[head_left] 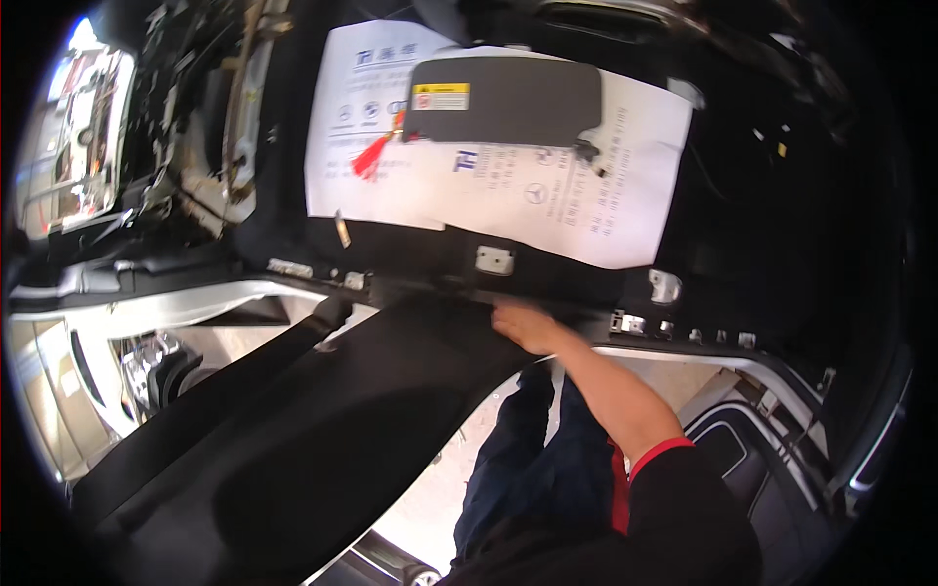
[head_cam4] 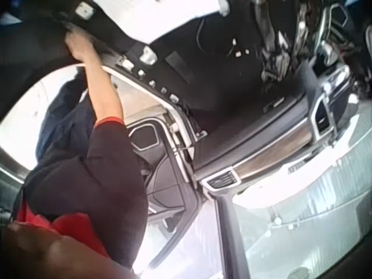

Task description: The person installs car interior trim panels onto the pillar and along the door sill by hand, pressing them into place. The person then presses the rubber weatherstripping seal into place along the door frame by hand.

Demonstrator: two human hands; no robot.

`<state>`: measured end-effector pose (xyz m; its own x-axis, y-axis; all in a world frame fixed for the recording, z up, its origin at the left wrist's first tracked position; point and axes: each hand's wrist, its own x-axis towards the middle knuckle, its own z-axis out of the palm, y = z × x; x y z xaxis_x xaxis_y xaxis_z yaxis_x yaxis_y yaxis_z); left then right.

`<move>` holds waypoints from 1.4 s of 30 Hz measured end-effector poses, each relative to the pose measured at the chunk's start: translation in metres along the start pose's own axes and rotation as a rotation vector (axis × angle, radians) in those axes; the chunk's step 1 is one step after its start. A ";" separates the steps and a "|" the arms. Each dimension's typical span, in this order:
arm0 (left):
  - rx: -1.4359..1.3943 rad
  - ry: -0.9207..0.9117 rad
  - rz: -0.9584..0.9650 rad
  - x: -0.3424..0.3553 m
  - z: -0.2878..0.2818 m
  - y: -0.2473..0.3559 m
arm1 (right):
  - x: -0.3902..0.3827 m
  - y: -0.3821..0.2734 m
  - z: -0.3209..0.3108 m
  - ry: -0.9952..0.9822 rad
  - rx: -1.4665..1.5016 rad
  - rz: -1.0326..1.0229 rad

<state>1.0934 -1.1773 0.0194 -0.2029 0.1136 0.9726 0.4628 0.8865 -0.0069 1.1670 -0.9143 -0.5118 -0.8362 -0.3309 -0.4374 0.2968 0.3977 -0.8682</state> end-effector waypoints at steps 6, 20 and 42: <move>0.007 -0.114 0.090 0.008 0.000 0.000 | 0.059 -0.043 -0.052 0.063 0.237 -0.057; -0.281 -0.250 0.235 0.027 -0.014 -0.014 | -0.108 -0.083 0.063 0.846 0.610 0.416; 0.036 -1.431 -1.454 -0.498 -0.710 -0.363 | -0.093 -0.174 0.380 0.320 -0.377 0.410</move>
<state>1.6388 -1.8742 -0.2977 -0.7347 -0.3582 -0.5761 -0.6440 0.6352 0.4264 1.3683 -1.2777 -0.4091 -0.8028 0.1610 -0.5741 0.4881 0.7305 -0.4777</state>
